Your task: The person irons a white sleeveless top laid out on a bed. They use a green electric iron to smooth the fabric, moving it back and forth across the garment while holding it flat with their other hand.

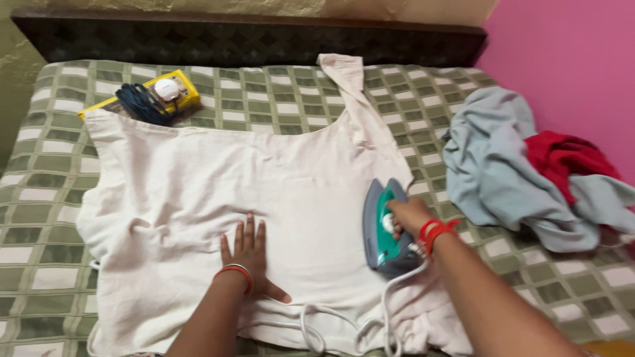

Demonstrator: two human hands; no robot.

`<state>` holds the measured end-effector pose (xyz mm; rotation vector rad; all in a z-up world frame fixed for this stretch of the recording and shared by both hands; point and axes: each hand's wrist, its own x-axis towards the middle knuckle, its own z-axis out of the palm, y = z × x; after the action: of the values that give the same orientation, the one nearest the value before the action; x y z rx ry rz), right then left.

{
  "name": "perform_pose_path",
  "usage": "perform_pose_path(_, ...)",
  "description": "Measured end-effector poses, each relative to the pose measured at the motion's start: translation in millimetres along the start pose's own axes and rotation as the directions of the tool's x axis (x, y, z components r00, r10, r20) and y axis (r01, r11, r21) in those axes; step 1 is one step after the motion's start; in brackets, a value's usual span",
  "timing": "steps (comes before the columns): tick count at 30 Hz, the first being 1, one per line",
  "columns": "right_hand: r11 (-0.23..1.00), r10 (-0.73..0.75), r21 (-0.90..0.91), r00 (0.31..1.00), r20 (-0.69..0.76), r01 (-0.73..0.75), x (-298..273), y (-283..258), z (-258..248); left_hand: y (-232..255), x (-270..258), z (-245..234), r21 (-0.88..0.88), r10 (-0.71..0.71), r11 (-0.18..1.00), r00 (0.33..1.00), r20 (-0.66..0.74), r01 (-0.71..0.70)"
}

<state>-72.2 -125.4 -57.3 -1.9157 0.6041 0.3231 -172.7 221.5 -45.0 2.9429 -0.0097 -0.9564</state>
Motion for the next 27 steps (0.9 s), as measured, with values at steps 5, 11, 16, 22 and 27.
perform_pose_path(5, 0.997, 0.040, 0.066, 0.998, 0.057, -0.044, -54, 15, 11, -9, 13, 14, -0.026, 0.022, 0.999, 0.999, -0.023, -0.023)
perform_pose_path(11, 0.999, -0.004, 0.032, 0.959, 0.282, -0.005, -101, 21, 13, -8, 46, 32, -0.136, -0.040, 0.991, 0.987, -0.157, 0.018)
perform_pose_path(16, 0.973, -0.079, -0.157, 0.884, 0.461, 0.169, -127, 6, 24, 9, 29, 25, 0.000, 0.078, 0.997, 0.976, -0.205, -0.080)
perform_pose_path(22, 0.906, -0.171, -0.348, 0.960, 0.222, 0.242, -126, -24, 53, 10, -8, 0, -0.031, 0.033, 0.999, 0.995, -0.097, -0.036)
perform_pose_path(27, 0.902, -0.206, -0.364, 0.972, 0.108, 0.232, -108, -45, 75, 11, -7, -5, -0.032, 0.014, 0.999, 0.998, -0.058, -0.016)
